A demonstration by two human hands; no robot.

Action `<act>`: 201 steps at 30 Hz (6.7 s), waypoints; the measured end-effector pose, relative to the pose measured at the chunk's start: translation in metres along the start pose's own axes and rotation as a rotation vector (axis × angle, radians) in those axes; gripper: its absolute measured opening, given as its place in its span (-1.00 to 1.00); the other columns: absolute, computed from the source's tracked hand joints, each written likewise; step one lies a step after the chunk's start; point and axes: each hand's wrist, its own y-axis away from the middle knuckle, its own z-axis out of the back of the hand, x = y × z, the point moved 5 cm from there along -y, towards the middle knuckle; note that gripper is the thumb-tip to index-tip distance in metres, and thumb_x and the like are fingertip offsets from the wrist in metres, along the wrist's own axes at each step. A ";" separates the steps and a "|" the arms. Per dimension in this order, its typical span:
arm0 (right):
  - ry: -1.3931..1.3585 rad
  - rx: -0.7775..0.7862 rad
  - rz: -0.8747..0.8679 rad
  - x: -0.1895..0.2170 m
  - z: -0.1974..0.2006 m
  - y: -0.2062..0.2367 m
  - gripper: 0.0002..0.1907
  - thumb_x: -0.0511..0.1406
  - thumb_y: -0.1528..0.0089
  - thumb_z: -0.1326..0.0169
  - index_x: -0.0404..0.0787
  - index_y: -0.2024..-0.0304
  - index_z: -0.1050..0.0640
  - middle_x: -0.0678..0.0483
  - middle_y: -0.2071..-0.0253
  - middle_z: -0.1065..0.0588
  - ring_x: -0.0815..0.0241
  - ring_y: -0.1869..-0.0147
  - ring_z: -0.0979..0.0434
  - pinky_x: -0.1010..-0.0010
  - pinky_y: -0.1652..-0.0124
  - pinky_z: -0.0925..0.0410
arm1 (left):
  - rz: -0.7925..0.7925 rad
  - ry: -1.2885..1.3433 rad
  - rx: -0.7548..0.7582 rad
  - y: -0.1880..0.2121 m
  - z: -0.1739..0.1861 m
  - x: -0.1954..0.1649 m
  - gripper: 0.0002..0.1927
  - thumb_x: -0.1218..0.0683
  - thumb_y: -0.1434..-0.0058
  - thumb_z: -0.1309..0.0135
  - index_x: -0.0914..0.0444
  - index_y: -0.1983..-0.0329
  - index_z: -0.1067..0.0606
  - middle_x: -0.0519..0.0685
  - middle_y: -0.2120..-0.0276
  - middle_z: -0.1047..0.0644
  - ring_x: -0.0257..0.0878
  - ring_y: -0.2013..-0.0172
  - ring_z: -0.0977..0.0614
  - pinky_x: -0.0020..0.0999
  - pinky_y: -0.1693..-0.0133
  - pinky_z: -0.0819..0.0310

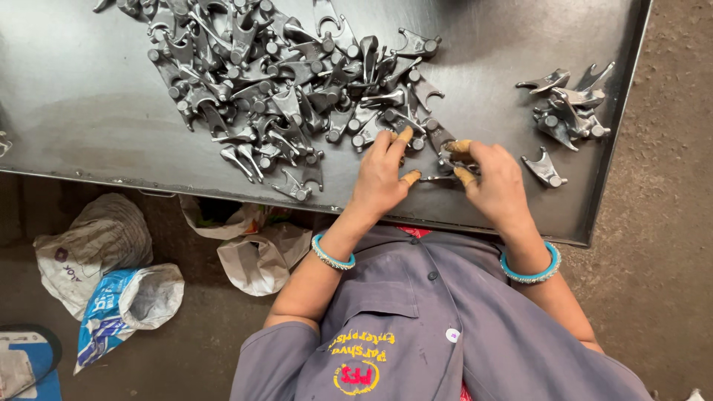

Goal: The person picks up metal yoke-shaped castings one at a time from a metal table, turns each casting over in both hands to check it, and sets it aside. After inspecting a batch, the person opens a white woven sack and places the castings into it.

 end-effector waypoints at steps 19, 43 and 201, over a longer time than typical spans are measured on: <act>-0.042 -0.220 -0.006 -0.033 0.017 0.001 -0.48 -0.38 -0.06 -0.43 -0.27 -0.06 -0.58 -0.06 0.10 -0.56 0.01 0.04 -0.52 0.24 0.06 -0.43 | -0.039 -0.460 0.127 0.033 -0.016 -0.031 -0.53 0.09 0.06 -0.33 0.44 0.13 -0.50 0.12 0.18 -0.43 0.07 0.18 -0.47 -0.16 0.24 -0.50; -1.367 0.147 -0.361 -0.056 -0.025 -0.002 -0.69 -0.41 -0.32 -0.17 -0.35 -0.11 -0.54 -0.02 0.04 -0.60 0.21 0.01 -0.62 0.33 0.03 -0.49 | 0.539 1.232 0.129 0.013 -0.050 -0.007 -0.52 -0.15 -0.31 -0.08 0.27 -0.12 -0.54 -0.05 0.04 -0.62 -0.22 0.11 -0.69 -0.28 0.13 -0.68; -1.192 0.001 -0.299 -0.069 -0.026 -0.019 -0.59 -0.45 -0.20 -0.30 -0.25 -0.08 -0.50 -0.05 0.01 -0.58 0.21 0.03 -0.56 0.45 0.18 -0.37 | 0.519 1.979 0.405 0.060 -0.074 0.028 -0.15 -0.16 -0.14 -0.35 0.40 -0.36 -0.35 0.19 -0.06 -0.57 -0.06 0.12 -0.68 -0.10 0.07 -0.67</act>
